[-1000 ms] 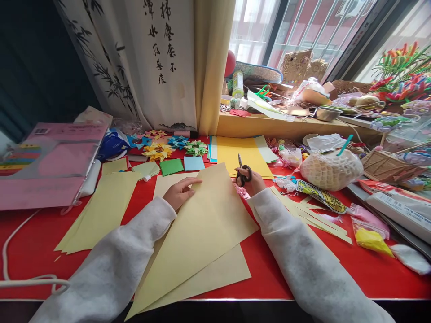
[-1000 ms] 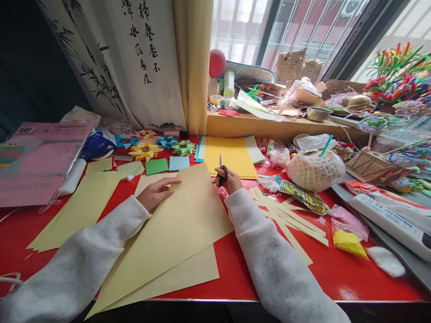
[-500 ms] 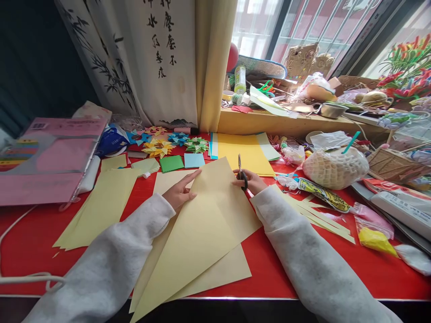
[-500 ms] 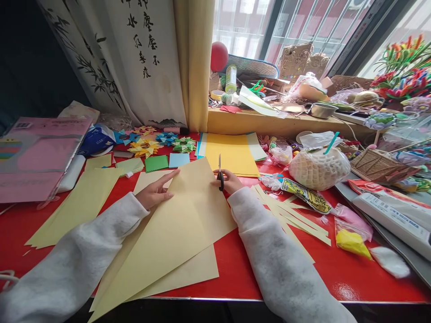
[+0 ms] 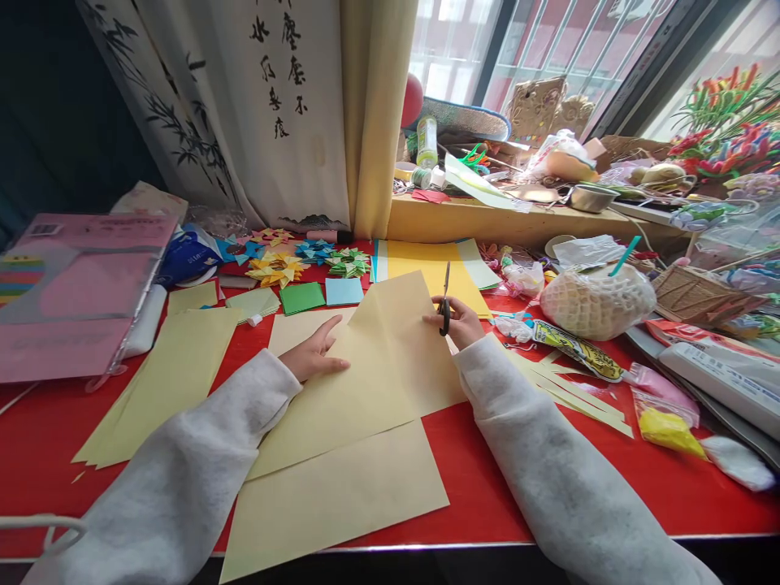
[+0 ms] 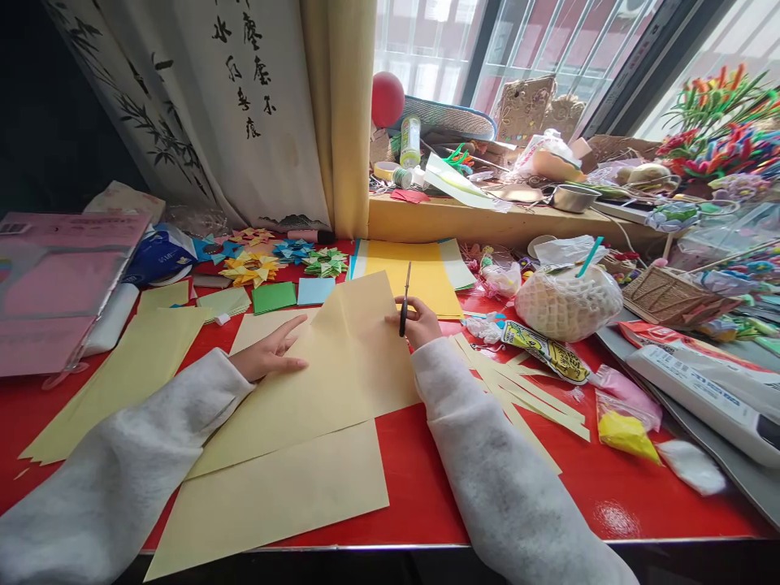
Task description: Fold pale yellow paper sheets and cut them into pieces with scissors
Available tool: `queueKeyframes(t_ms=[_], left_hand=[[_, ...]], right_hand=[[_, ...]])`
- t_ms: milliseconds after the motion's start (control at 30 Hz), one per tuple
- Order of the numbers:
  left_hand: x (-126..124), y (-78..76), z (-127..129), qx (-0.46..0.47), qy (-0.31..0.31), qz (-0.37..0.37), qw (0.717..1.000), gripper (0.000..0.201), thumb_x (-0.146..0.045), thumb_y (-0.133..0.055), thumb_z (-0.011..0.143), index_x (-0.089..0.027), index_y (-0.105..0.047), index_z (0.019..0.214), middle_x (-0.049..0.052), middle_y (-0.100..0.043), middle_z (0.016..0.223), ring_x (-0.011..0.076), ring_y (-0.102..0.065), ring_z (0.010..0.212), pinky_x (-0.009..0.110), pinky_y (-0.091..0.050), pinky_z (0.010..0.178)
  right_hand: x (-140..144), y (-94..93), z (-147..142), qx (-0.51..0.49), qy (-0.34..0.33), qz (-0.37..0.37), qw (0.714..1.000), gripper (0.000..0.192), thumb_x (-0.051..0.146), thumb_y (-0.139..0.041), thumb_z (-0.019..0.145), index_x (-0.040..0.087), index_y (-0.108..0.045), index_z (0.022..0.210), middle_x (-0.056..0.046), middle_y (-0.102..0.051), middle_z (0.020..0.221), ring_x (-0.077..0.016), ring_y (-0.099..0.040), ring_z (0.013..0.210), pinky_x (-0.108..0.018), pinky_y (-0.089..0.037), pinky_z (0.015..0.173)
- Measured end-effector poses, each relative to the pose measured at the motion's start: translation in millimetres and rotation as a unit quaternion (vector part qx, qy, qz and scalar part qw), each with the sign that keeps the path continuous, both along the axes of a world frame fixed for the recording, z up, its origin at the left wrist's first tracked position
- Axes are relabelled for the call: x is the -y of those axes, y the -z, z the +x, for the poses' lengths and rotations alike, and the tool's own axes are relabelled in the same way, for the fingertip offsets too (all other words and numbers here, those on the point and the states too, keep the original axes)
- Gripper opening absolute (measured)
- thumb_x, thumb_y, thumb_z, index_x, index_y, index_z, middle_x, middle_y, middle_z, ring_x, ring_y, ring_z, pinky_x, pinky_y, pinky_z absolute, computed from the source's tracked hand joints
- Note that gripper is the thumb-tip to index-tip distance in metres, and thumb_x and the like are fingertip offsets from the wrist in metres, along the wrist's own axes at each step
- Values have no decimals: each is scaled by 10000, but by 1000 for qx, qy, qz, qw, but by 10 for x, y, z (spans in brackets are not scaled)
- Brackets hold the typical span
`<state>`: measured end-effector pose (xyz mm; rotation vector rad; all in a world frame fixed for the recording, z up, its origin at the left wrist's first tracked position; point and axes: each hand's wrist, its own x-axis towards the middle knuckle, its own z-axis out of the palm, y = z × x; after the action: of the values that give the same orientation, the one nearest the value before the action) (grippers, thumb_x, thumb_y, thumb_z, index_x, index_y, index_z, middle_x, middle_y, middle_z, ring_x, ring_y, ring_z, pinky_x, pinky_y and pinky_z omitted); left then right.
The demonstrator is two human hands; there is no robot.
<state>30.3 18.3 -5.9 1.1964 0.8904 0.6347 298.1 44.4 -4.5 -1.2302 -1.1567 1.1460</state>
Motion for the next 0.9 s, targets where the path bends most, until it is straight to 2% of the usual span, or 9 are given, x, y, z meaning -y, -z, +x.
queueKeyframes(t_ms=[67,133,233,400,567,733,833,900], left_hand=[[-11,-13,-41,-14,34,-44,998,784,-231,-690,589,-271,-298,1267,87,-512,1179,238,-562,945,351,-474,744],[-24,-35,-89,-38,64,-71,995,585,-263,-692,582,-198,-497,1130,73,-621,1002,233,-602,836,336,-486,697],[-46,-73,-154,-78,30,-85,993,424,-291,-709,542,-159,-618,934,41,-670,806,210,-621,703,305,-490,630],[-79,-120,-215,-93,-65,-75,991,454,-293,-741,475,-138,-625,886,31,-671,729,183,-615,627,274,-481,579],[-93,-157,-262,-23,-84,-45,995,474,-299,-727,503,-161,-606,940,30,-669,793,190,-617,675,278,-480,597],[-115,-260,-367,-9,-139,-6,990,397,-292,-712,539,-172,-608,903,18,-673,782,183,-620,688,287,-495,620],[-127,-327,-444,-7,-161,28,987,407,-293,-706,555,-167,-602,928,29,-674,804,188,-624,704,288,-505,622],[-131,-365,-486,7,-175,45,983,429,-290,-706,559,-164,-595,954,37,-673,823,198,-626,722,295,-511,630]], right_hand=[[-2,3,-6,0,7,7,1000,456,271,-702,429,194,-508,835,73,-490,554,-78,-469,474,-202,-325,426],[1,4,-13,9,24,16,1000,490,287,-709,428,195,-491,856,65,-518,566,-88,-487,489,-209,-346,442],[18,-29,-7,39,69,40,996,527,341,-709,461,206,-428,885,36,-586,616,-119,-540,543,-229,-383,483],[100,-230,7,64,75,69,993,397,464,-636,569,191,-467,801,13,-584,510,-169,-596,570,-226,-353,464],[278,-393,-127,67,-20,51,996,358,474,-595,614,158,-556,775,-40,-625,565,-164,-581,595,-242,-368,491],[425,-321,-259,54,-77,15,995,365,385,-661,562,170,-543,832,-38,-632,631,-186,-587,677,-262,-381,546],[463,-244,-278,57,-105,48,992,336,349,-634,610,185,-529,883,-40,-621,708,-189,-579,742,-294,-401,628],[483,-208,-284,68,-87,87,990,343,333,-627,626,198,-527,926,-48,-602,785,-192,-567,775,-320,-412,669]])
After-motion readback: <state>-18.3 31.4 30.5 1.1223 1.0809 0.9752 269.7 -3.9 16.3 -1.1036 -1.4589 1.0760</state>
